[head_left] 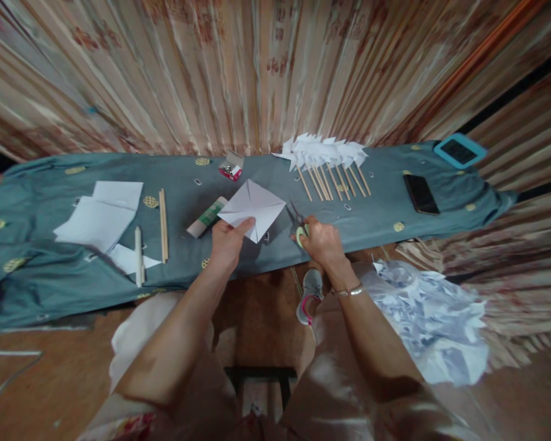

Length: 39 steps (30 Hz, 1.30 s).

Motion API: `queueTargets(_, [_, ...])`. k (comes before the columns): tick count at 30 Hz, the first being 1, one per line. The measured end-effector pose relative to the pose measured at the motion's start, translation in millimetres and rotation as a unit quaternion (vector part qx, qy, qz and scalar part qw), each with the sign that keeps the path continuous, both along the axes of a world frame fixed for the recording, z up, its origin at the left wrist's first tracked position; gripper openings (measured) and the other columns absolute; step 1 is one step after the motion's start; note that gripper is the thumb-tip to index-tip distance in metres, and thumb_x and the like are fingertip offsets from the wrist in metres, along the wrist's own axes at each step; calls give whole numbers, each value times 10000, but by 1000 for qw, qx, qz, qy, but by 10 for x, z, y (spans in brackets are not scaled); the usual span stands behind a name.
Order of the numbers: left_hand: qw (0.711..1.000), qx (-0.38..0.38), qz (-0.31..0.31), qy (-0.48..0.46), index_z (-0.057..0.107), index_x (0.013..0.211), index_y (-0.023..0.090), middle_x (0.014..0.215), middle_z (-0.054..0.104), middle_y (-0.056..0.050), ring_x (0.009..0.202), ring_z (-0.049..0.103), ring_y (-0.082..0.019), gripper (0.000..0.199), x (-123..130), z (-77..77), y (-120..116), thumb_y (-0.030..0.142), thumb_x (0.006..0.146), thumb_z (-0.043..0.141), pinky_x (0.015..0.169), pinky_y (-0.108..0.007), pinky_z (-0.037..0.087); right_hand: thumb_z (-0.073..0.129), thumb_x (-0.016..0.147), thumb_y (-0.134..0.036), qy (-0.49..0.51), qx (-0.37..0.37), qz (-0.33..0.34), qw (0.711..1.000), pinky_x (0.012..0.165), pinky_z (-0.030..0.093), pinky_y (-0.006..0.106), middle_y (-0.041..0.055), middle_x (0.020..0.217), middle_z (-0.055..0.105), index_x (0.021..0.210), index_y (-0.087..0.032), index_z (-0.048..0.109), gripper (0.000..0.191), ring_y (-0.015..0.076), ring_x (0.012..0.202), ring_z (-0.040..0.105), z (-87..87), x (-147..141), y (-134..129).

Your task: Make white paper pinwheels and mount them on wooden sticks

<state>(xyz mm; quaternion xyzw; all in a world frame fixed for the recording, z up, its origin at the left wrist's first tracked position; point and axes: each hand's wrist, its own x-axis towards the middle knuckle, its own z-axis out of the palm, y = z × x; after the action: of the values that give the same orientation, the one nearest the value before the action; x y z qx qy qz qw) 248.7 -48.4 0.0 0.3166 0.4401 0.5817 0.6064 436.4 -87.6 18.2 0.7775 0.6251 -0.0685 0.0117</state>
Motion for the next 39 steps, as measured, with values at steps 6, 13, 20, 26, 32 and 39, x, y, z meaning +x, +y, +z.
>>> queueTargets(6, [1000, -14, -11, 26, 694, 722, 134, 808, 743, -57, 729, 668, -186, 439, 3, -54, -14, 335, 402, 917, 739, -307, 531, 586, 892, -442, -18, -6, -10, 1000, 793, 495, 359, 207, 982, 737, 1098, -145, 661, 369, 331, 987, 700, 6, 35, 114])
queueTargets(13, [997, -18, -16, 70, 740, 777, 133, 794, 750, -47, 726, 671, -197, 451, -38, -195, -13, 348, 423, 920, 773, -318, 517, 586, 880, -396, -13, -19, -49, 999, 857, 515, 409, 231, 1035, 725, 1111, -131, 689, 366, 356, 1039, 689, 69, 138, 232])
queueTargets(20, [995, -10, -23, 98, 757, 745, 153, 769, 754, -40, 740, 675, -212, 370, -84, -258, -21, 328, 453, 903, 764, -324, 526, 597, 862, -395, -19, -31, -74, 997, 886, 510, 422, 238, 1101, 716, 1119, -114, 694, 393, 367, 1076, 677, 82, 313, 323])
queueTargets(26, [992, -22, -42, 116, 750, 725, 144, 780, 757, -52, 754, 682, -220, 387, -90, -243, -55, 336, 425, 903, 753, -326, 536, 648, 826, -399, -30, -38, -78, 996, 904, 516, 444, 239, 1129, 713, 1138, -92, 699, 441, 387, 1090, 666, 79, 398, 350])
queueTargets(32, [990, -26, -54, 128, 747, 727, 135, 811, 765, -60, 762, 689, -235, 400, -87, -272, -70, 336, 416, 901, 749, -354, 553, 634, 838, -386, -44, -49, -48, 997, 944, 503, 442, 254, 1136, 706, 1154, -62, 673, 454, 381, 1121, 654, 71, 407, 358])
queueTargets(39, [987, -40, -65, 141, 749, 742, 130, 812, 770, -58, 766, 690, -234, 400, -108, -281, -46, 319, 417, 886, 765, -352, 551, 657, 831, -380, -42, -39, -52, 997, 931, 506, 434, 252, 1130, 704, 1178, -63, 647, 470, 369, 1102, 658, 50, 425, 398])
